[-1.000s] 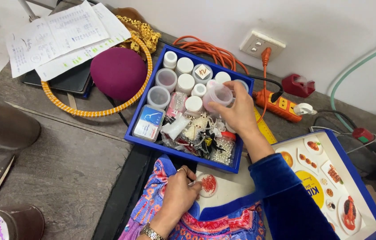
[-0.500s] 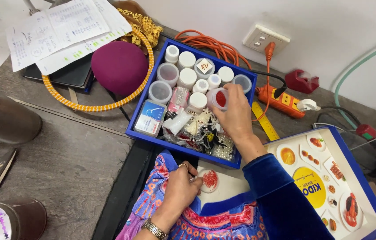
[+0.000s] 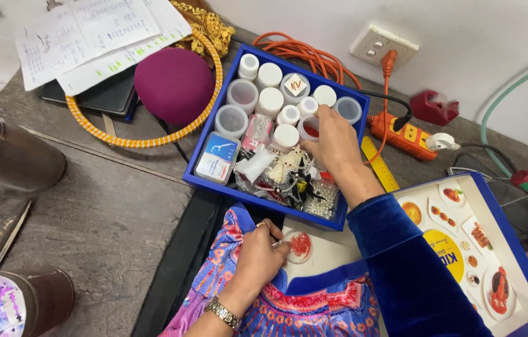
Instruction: The person selects red beads from a container, pours them into a small dish, and applies them to the neckline of a colorful garment. They then place the beads into a small plastic bag and seal it.
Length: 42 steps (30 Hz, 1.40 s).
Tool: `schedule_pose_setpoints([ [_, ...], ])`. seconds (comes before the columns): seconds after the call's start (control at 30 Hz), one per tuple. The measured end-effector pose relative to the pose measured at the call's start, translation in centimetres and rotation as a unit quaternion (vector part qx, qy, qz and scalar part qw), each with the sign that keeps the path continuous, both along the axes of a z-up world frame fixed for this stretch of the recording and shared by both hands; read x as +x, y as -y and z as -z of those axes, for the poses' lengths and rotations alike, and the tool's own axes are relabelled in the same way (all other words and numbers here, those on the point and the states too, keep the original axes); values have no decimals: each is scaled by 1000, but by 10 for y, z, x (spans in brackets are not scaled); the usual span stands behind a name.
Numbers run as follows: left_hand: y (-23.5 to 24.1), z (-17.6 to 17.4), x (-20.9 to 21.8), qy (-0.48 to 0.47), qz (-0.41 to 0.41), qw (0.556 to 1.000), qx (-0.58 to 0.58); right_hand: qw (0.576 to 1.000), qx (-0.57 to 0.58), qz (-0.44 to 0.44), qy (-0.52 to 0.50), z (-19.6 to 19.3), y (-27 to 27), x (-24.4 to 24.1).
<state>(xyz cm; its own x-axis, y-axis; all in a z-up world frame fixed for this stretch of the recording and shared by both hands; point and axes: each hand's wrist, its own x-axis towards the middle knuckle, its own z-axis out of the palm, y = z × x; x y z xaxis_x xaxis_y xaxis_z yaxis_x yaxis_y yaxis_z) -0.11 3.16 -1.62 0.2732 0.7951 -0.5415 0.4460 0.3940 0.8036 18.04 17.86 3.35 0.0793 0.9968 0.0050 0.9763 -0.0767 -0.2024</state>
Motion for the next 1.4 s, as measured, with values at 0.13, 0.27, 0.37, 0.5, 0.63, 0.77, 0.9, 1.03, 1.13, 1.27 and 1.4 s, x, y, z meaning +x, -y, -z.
schedule_pose_setpoints([
  [0.13, -2, -3, 0, -1, 5, 1000, -6, 989, -93, 57, -98, -23, 0, 6],
  [0.27, -2, 7, -1, -4, 2, 1000, 22, 998, 24, -54, -37, 2, 0, 26],
  [0.37, -1, 16, 1, -18, 1, 998, 56, 996, 60, -63, -24, 17, 2, 28],
  [0.5, 2, 9, 2, -18, 7, 999, 50, 983, 136, -93, -84, 17, 13, 28],
  [0.63, 3, 15, 3, -14, 9, 999, 46, 947, 238, -155, -147, -39, 69, 17],
  [0.77, 3, -4, -5, -8, 9, 998, 63, 946, 238, -105, -194, -63, 145, 16],
  [0.9, 12, 0, -14, 29, -36, 986, 162, 954, 136, 43, -263, -44, 223, 11],
  [1.03, 44, -42, -27, 205, -67, 973, 79, 921, 58, 100, -372, -15, 266, -11],
  [1.13, 57, -34, -25, 372, -100, 906, -177, 874, 29, 95, -475, -10, 278, -38],
  [1.27, 73, -22, -22, 433, -80, 884, -155, 828, -5, 126, -547, 1, 289, -55],
  [1.4, 85, -7, -24, 465, -55, 879, -88, 763, -46, 177, -620, 6, 293, -62],
])
